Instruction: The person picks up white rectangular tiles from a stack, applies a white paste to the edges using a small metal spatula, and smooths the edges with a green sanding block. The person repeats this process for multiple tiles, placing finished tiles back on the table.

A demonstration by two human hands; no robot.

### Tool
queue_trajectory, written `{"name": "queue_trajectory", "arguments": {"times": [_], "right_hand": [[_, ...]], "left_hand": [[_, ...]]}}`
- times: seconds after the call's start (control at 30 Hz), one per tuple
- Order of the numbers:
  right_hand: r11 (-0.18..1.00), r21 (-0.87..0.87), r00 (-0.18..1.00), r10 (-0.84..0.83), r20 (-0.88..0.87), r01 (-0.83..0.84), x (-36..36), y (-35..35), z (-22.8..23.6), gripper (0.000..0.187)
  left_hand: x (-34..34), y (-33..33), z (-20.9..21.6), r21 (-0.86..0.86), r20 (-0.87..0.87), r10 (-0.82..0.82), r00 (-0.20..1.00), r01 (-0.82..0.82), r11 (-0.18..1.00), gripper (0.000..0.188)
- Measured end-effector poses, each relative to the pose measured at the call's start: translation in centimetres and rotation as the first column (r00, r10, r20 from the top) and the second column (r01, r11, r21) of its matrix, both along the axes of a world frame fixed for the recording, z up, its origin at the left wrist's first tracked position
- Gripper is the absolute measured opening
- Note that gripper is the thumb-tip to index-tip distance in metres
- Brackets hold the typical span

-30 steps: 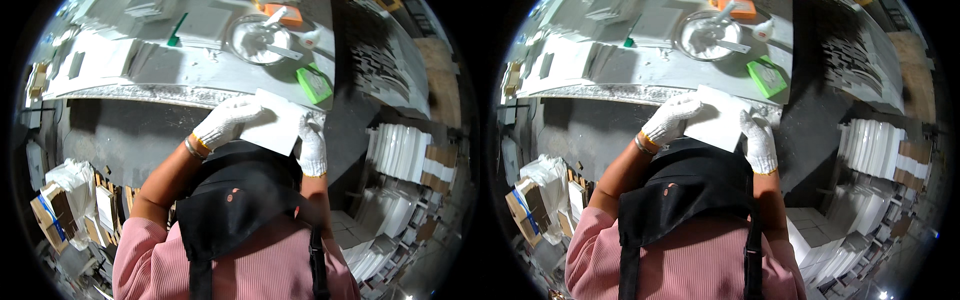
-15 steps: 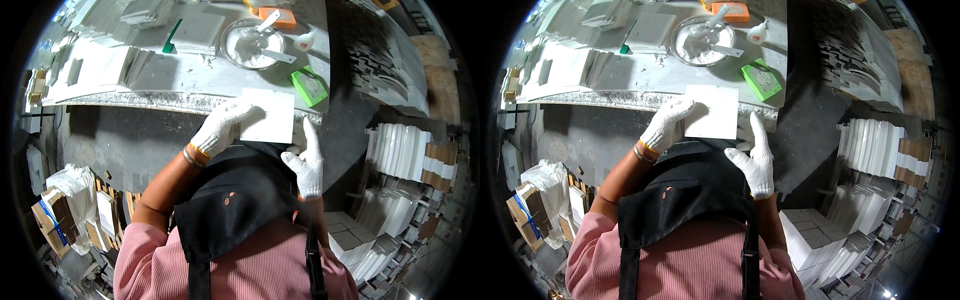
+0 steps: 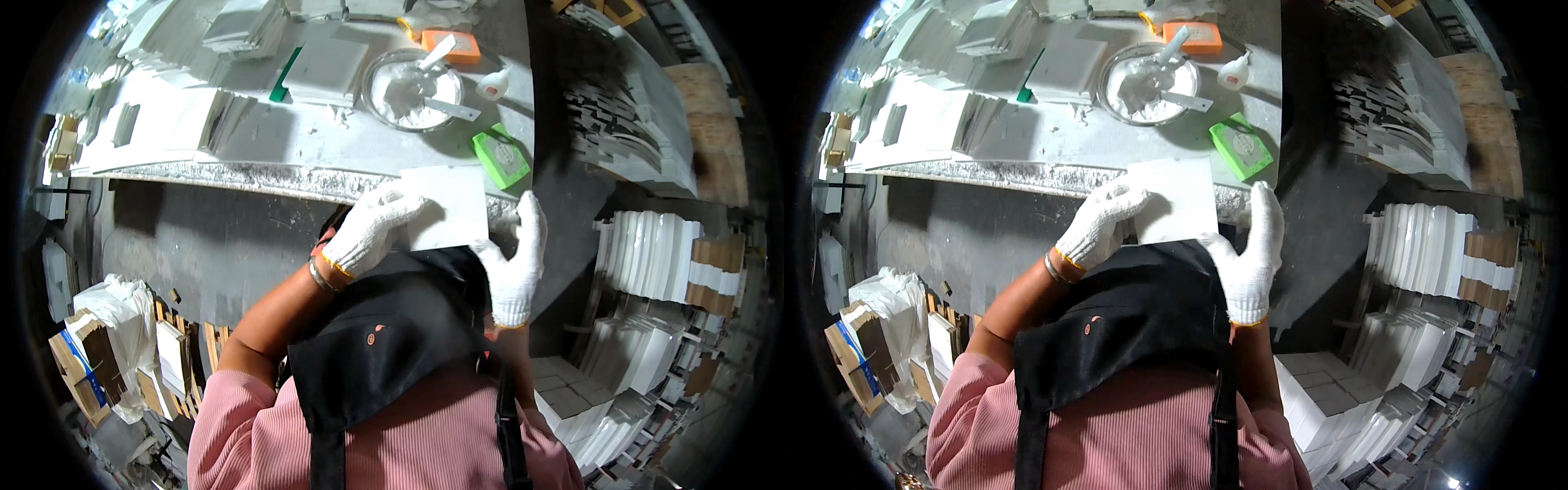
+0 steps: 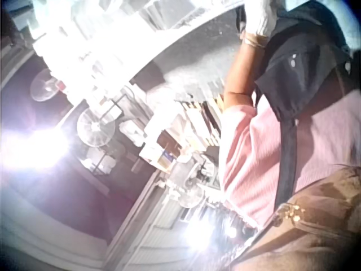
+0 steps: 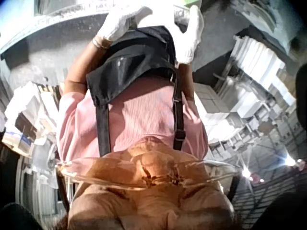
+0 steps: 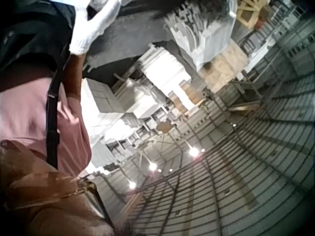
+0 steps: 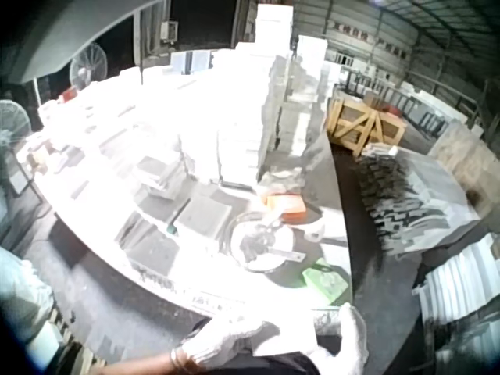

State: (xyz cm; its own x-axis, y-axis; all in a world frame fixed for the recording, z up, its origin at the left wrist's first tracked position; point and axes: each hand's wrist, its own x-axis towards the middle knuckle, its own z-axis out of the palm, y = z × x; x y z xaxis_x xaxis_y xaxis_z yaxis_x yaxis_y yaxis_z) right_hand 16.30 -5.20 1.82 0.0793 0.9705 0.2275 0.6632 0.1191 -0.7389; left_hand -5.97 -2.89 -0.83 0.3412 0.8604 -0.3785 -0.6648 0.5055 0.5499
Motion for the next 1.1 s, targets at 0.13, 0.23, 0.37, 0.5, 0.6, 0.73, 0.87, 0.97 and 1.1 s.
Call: {"name": "queue_trajectory", "arguments": {"times": [0.13,0.23,0.37,0.5,0.6,0.73,0.87,0.97,1.1], "right_hand": [[0.990,-0.130,0.861,-0.113,-0.496,0.055,2.0,0.3,0.8,0.054],[0.968,-0.242,0.798,-0.094,-0.595,-0.066,2.0,0.7,2.1,0.050],[0.915,-0.367,0.711,-0.145,-0.688,-0.168,0.9,0.6,1.1,0.045],[0.915,-0.345,0.765,-0.068,-0.640,-0.208,0.8,0.6,1.3,0.020],[0.945,-0.276,0.792,-0.031,-0.610,-0.176,0.6,0.3,0.6,0.010],[0.933,-0.307,0.777,-0.052,-0.627,-0.186,0.3,0.0,1.5,0.008],[0.943,-0.285,0.714,-0.082,-0.695,-0.170,0.0,0.1,1.7,0.011],[0.945,-0.285,0.696,-0.098,-0.712,-0.158,0.2,0.5,2.0,0.019],[0.952,-0.272,0.691,-0.101,-0.716,-0.143,0.7,0.9,1.9,0.030]], "left_hand": [[-0.3,-0.1,-0.5,0.045,-0.041,-0.052,0.998,0.054,0.998,0.039],[0.0,-0.2,0.2,0.061,-0.059,-0.093,0.994,0.096,0.993,0.041],[-0.1,0.1,0.3,0.134,-0.099,-0.185,0.978,0.198,0.971,0.038],[0.0,-0.3,-1.0,0.213,-0.193,-0.144,0.971,0.184,0.960,0.030],[0.5,-1.1,-3.4,0.063,-0.222,0.062,0.973,-0.049,0.997,0.025],[0.3,-0.2,-3.3,0.005,-0.080,-0.044,0.996,0.045,0.999,0.023],[0.4,-0.7,-1.9,0.078,-0.002,-0.062,0.998,0.062,0.995,0.025],[-0.6,-1.0,-2.1,0.134,-0.123,-0.260,0.958,0.276,0.952,0.035],[-1.4,-1.7,-0.9,0.112,-0.116,-0.365,0.924,0.377,0.919,0.042]]}}
